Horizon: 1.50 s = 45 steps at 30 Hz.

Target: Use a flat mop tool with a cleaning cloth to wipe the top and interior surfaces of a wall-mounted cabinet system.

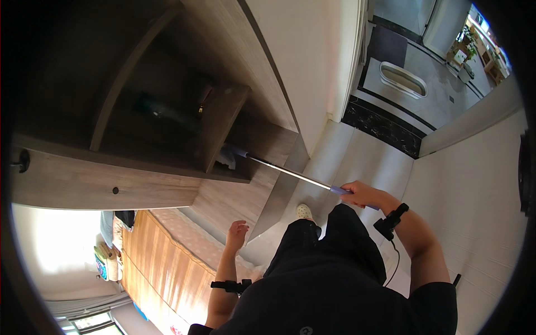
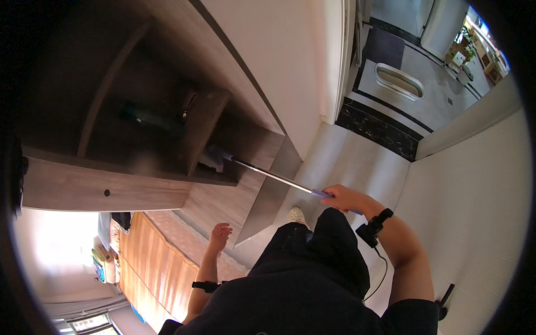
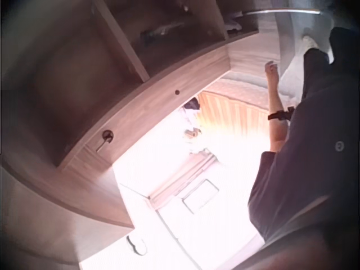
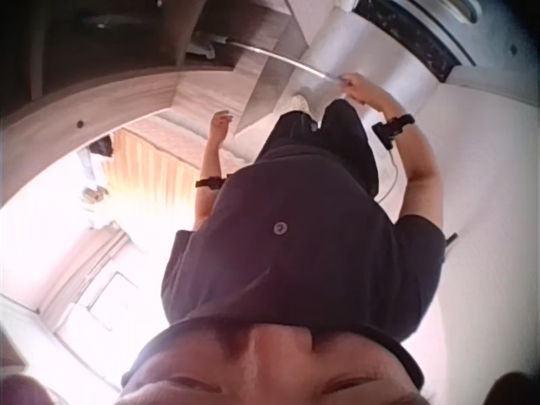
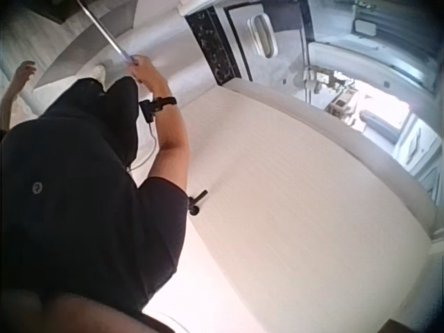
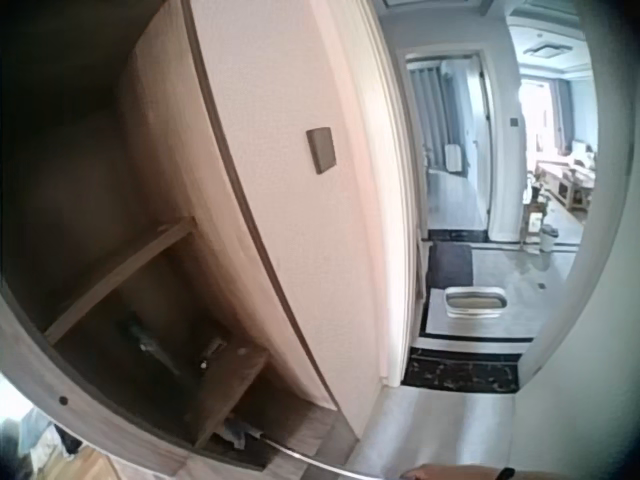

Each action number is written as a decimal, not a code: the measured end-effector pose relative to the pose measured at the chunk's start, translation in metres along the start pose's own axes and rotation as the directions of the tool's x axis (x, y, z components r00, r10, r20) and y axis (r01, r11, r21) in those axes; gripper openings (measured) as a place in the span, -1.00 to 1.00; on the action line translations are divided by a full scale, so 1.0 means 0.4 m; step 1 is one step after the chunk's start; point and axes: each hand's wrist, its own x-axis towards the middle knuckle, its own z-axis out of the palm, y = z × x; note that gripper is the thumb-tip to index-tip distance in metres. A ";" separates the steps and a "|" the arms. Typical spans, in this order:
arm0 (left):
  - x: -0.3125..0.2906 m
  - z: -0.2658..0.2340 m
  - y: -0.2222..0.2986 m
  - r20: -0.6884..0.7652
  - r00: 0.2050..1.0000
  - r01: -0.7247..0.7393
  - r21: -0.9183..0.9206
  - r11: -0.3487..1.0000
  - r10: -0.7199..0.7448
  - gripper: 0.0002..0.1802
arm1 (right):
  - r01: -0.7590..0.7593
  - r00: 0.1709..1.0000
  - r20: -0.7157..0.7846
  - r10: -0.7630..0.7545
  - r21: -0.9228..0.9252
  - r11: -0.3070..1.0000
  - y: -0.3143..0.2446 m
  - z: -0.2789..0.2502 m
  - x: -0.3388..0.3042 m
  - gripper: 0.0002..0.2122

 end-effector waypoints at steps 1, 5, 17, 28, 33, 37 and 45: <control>0.006 0.011 0.018 -0.043 0.999 0.024 -0.009 1.000 -0.024 -0.81 | -0.001 1.000 0.009 0.002 -0.032 0.999 0.009 -0.004 0.012 -0.80; -0.022 0.075 0.063 -0.087 0.996 -0.013 -0.035 0.999 0.010 -0.81 | 0.210 0.978 0.057 -0.203 -0.206 0.956 0.038 -0.044 0.112 -0.78; -0.280 0.339 0.170 -0.285 0.907 0.261 -0.200 0.944 -0.311 -0.76 | 0.132 0.978 0.201 -0.048 -0.430 0.893 -0.036 -0.120 0.285 -0.74; -0.338 0.416 0.191 -0.443 0.828 0.285 -0.194 0.939 -0.343 -0.77 | 0.113 0.932 0.348 0.098 -0.537 0.836 0.003 -0.221 0.211 -0.84; -0.309 0.402 0.268 -0.431 0.839 0.331 -0.078 0.941 -0.331 -0.74 | 0.090 0.922 0.370 0.115 -0.494 0.865 0.099 -0.321 0.077 -0.85; -0.281 0.389 0.296 -0.432 0.848 0.318 -0.048 0.947 -0.307 -0.75 | 0.045 0.918 0.362 0.166 -0.508 0.860 0.122 -0.338 0.003 -0.86; -0.302 0.361 0.236 -0.422 0.858 0.295 -0.062 0.953 -0.293 -0.78 | 0.267 0.926 0.367 -0.092 -0.461 0.846 0.087 -0.261 0.117 -0.83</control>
